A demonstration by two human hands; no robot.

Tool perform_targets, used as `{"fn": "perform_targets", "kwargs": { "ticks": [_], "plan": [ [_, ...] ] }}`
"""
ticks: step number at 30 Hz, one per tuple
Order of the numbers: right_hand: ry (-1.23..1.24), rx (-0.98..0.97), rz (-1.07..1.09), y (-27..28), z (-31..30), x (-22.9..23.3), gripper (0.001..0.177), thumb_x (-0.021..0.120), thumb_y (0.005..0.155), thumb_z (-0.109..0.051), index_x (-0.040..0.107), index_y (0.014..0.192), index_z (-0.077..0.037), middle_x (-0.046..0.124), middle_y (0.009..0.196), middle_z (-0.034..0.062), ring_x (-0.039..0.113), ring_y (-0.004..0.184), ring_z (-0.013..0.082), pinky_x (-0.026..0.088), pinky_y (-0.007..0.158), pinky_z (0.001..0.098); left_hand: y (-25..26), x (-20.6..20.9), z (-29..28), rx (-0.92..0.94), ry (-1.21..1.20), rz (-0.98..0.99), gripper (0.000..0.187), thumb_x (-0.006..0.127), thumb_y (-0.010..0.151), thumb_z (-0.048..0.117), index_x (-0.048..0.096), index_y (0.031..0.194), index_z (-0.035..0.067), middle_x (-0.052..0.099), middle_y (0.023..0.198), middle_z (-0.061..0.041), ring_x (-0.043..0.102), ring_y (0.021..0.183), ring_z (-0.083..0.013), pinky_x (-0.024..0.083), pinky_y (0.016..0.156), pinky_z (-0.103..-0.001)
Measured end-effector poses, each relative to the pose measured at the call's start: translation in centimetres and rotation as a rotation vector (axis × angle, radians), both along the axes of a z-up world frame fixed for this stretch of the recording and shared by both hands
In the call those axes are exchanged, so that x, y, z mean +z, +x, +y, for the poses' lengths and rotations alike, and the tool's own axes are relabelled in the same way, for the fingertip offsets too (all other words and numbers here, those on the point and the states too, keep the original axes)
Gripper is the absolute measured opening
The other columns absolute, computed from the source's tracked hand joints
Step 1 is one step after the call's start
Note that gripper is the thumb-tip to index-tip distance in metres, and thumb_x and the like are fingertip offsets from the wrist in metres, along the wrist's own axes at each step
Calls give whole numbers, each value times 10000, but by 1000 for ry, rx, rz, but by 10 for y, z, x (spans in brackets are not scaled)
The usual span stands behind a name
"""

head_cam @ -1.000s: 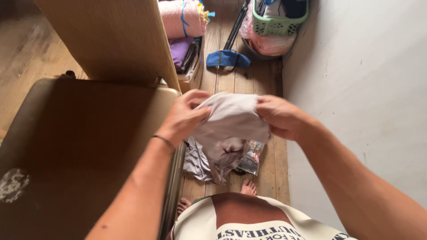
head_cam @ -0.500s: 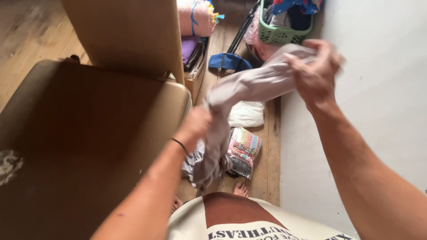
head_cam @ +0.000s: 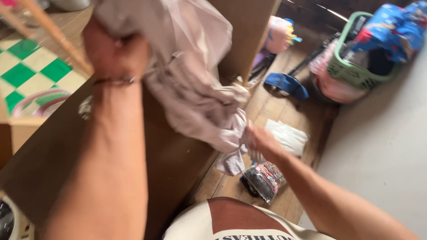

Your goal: The person picks up a light-colored garment, unfolds it by hand, and turns it over several times. The person then bundles the garment and places it onto a box, before using a thin metal strip to reach into a gap near a window.

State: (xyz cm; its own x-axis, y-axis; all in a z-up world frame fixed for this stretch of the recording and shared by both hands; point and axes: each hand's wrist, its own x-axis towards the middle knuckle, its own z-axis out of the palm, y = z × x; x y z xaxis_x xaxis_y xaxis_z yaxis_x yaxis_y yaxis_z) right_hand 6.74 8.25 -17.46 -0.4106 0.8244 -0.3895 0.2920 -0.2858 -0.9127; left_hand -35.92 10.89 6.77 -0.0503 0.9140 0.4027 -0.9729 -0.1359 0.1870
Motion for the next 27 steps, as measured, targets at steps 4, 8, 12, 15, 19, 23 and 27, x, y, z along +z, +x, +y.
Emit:
{"fn": "perform_targets", "kwargs": {
  "ticks": [4,8,12,15,19,23,27],
  "plan": [
    [-407,-176,429,-102,58,119,413,461,1006,-498,552,1162,-126,673,1065,120,683,885,272,535,920,516,-54,-88,-90,482,-358,-31,200,528,1147,143,672,1108,9,687,1098,-98,657,1006,-244,531,1001,-413],
    [-444,69,815,-190,51,207,345,524,1026,-356,595,1210,-73,690,1179,108,703,1103,285,554,1054,497,-15,-181,-151,618,-908,441,517,486,1020,472,510,1265,17,594,1081,-150,579,956,-304,463,832,-451],
    [7,624,372,-229,38,175,406,713,939,-200,571,1282,-36,682,1277,138,619,1194,317,519,1027,512,47,-216,-179,803,-866,1494,1273,971,573,405,195,1493,-12,338,1516,-228,336,1449,-330,314,1105,-441],
    [797,678,-481,-209,14,96,920,929,675,-319,445,1443,-171,550,1372,200,512,1308,387,477,1079,508,78,-207,-190,294,-1131,2412,1015,877,671,518,394,1519,239,206,1608,-238,223,1462,-454,223,1140,-531],
    [313,503,-991,-140,-27,36,1374,1012,583,-376,108,1592,-150,204,1573,260,248,1450,466,292,1198,549,90,-186,-191,588,-809,2492,215,592,940,172,685,1133,190,609,1358,-64,525,1338,-315,366,1175,-498],
    [279,428,-899,-111,-64,28,1342,981,592,-221,101,1599,-126,100,1618,270,159,1473,476,240,1188,568,105,-143,-159,716,-637,1910,354,570,849,116,630,1198,117,686,1139,-146,628,1061,-420,500,886,-543],
    [271,389,-876,-114,-74,35,1226,909,681,-497,166,1587,-133,315,1536,265,365,1404,433,370,1162,545,82,-107,-106,1353,-357,1651,374,592,880,49,530,1247,11,662,1049,-258,641,989,-476,514,819,-534]
  ]
}}
